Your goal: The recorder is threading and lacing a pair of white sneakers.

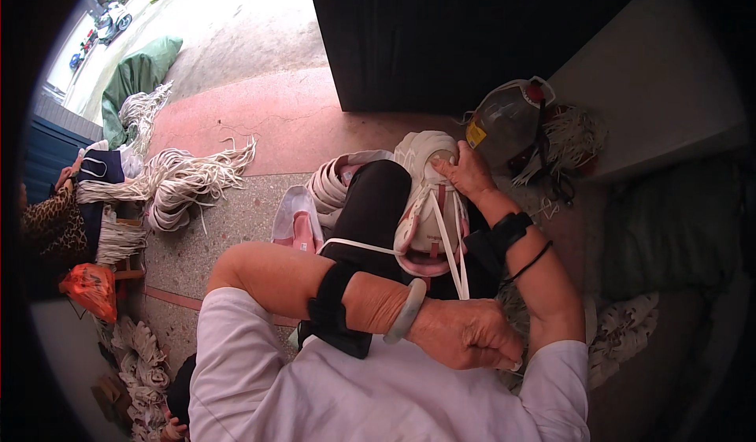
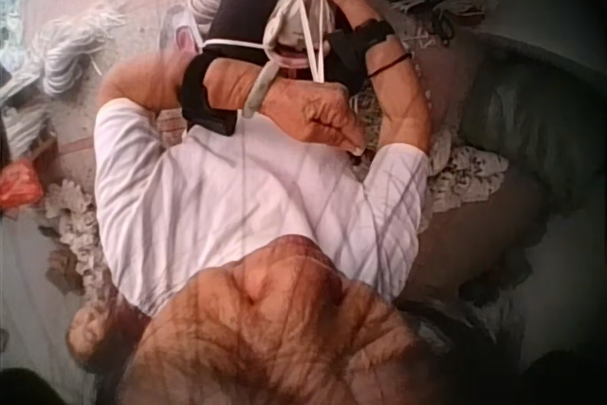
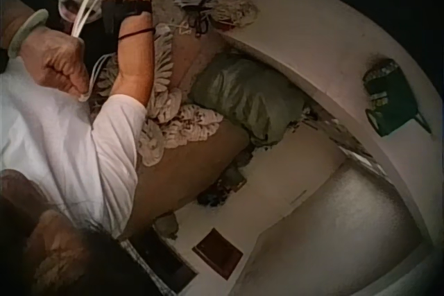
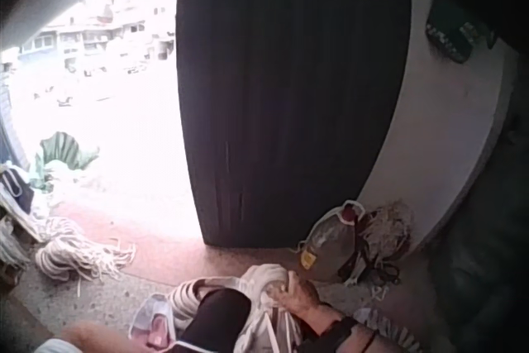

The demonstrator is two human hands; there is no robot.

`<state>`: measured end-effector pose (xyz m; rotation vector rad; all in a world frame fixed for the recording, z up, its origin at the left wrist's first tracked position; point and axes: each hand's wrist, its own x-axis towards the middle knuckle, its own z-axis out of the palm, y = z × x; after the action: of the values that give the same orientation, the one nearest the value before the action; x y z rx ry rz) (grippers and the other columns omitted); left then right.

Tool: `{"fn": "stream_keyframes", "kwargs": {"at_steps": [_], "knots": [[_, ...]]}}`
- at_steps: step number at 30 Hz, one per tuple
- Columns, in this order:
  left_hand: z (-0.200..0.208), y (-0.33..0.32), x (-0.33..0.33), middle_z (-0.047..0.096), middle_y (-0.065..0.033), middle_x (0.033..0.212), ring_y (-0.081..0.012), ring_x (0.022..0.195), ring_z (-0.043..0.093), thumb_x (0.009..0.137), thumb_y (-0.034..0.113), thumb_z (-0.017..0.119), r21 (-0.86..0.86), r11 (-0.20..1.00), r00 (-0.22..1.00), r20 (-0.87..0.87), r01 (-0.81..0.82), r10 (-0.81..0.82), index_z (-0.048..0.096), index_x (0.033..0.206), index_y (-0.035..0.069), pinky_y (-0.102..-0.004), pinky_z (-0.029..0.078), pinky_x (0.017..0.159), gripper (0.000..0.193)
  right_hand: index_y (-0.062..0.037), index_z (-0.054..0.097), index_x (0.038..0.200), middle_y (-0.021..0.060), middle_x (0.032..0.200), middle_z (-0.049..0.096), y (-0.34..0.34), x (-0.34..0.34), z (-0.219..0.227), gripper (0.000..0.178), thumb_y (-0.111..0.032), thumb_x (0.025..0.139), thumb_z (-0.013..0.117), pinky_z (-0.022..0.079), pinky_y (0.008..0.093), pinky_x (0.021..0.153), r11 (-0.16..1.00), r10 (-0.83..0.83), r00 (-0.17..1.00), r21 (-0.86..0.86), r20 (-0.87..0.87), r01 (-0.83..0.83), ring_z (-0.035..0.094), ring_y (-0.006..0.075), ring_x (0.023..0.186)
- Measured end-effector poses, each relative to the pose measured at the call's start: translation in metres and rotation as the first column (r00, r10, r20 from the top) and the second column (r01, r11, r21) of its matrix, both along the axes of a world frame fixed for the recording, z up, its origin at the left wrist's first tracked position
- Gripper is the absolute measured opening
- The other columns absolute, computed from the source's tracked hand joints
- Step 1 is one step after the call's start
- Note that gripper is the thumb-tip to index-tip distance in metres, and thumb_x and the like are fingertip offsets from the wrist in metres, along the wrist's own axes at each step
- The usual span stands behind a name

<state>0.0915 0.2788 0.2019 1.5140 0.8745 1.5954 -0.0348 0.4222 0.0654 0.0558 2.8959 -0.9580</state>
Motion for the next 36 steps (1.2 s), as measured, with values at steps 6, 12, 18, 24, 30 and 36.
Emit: {"fn": "stream_keyframes", "kwargs": {"at_steps": [6,12,18,24,30,36], "knots": [[0.001,-0.016,-0.008,0.052,-0.0147,0.064,-0.0323,0.061,0.055,0.080,0.005,0.048,0.045,0.977,0.935,-0.284,-0.209,0.213,0.048,0.079,0.001,-0.0392,0.041,0.050,0.004,0.0054,0.044,0.115,0.0131,0.091,0.058,0.021,0.070,0.004,0.050,-0.024,0.078,0.062,0.046,0.0266,0.069,0.858,-0.086,0.995,-0.504,0.051,0.100,0.056,0.0151,0.079],[0.003,-0.012,-0.003,0.051,-0.0125,0.063,-0.0315,0.058,0.054,0.080,0.005,0.049,0.212,0.925,0.915,-0.192,-0.315,0.355,0.050,0.083,0.002,-0.0384,0.040,0.048,0.005,0.0034,0.044,0.120,0.0190,0.114,0.050,0.003,0.135,0.002,0.045,-0.005,0.077,0.056,0.041,0.0379,0.086,0.974,0.222,0.861,0.142,-0.457,-0.176,0.051,0.0316,0.103],[-0.009,0.006,-0.002,0.051,-0.0123,0.061,-0.0311,0.056,0.053,0.083,0.007,0.048,0.205,0.897,0.888,-0.168,-0.393,0.427,0.049,0.086,0.002,-0.0366,0.039,0.048,0.007,0.0074,0.047,0.111,0.0191,0.114,0.048,0.010,0.127,-0.001,0.038,-0.006,0.076,0.050,0.039,0.0407,0.086,0.891,0.386,0.794,0.412,-0.470,-0.189,0.050,0.0307,0.102],[-0.003,0.010,-0.011,0.049,-0.0119,0.058,-0.0302,0.053,0.053,0.085,0.009,0.048,0.167,0.910,0.880,-0.236,-0.380,0.411,0.048,0.083,0.002,-0.0372,0.039,0.047,0.008,0.0029,0.050,0.113,0.0134,0.108,0.051,0.004,0.129,0.025,0.044,-0.012,0.072,0.056,0.038,0.0410,0.079,0.861,0.465,0.708,0.457,-0.531,-0.223,0.049,0.0275,0.096],[0.007,0.006,-0.009,0.050,-0.0174,0.055,-0.0377,0.058,0.054,0.074,0.010,0.056,0.096,0.898,0.873,-0.209,-0.430,0.440,0.051,0.075,0.000,-0.0435,0.040,0.050,0.011,-0.0046,0.057,0.100,0.0094,0.063,0.059,-0.028,0.106,0.035,0.030,-0.019,0.073,0.059,0.036,0.0367,0.062,0.963,0.226,0.898,-0.052,-0.377,-0.264,0.057,0.0273,0.061],[0.021,-0.060,-0.033,0.052,-0.0097,0.063,-0.0251,0.055,0.053,0.086,0.010,0.053,0.078,0.978,0.980,-0.036,-0.194,0.197,0.055,0.079,-0.001,-0.0352,0.040,0.050,0.014,-0.0058,0.058,0.064,0.0087,0.059,0.057,0.036,0.143,0.043,0.011,-0.013,0.068,0.064,0.036,0.0358,0.055,0.963,0.262,0.891,0.042,-0.371,-0.266,0.057,0.0263,0.057]]}}
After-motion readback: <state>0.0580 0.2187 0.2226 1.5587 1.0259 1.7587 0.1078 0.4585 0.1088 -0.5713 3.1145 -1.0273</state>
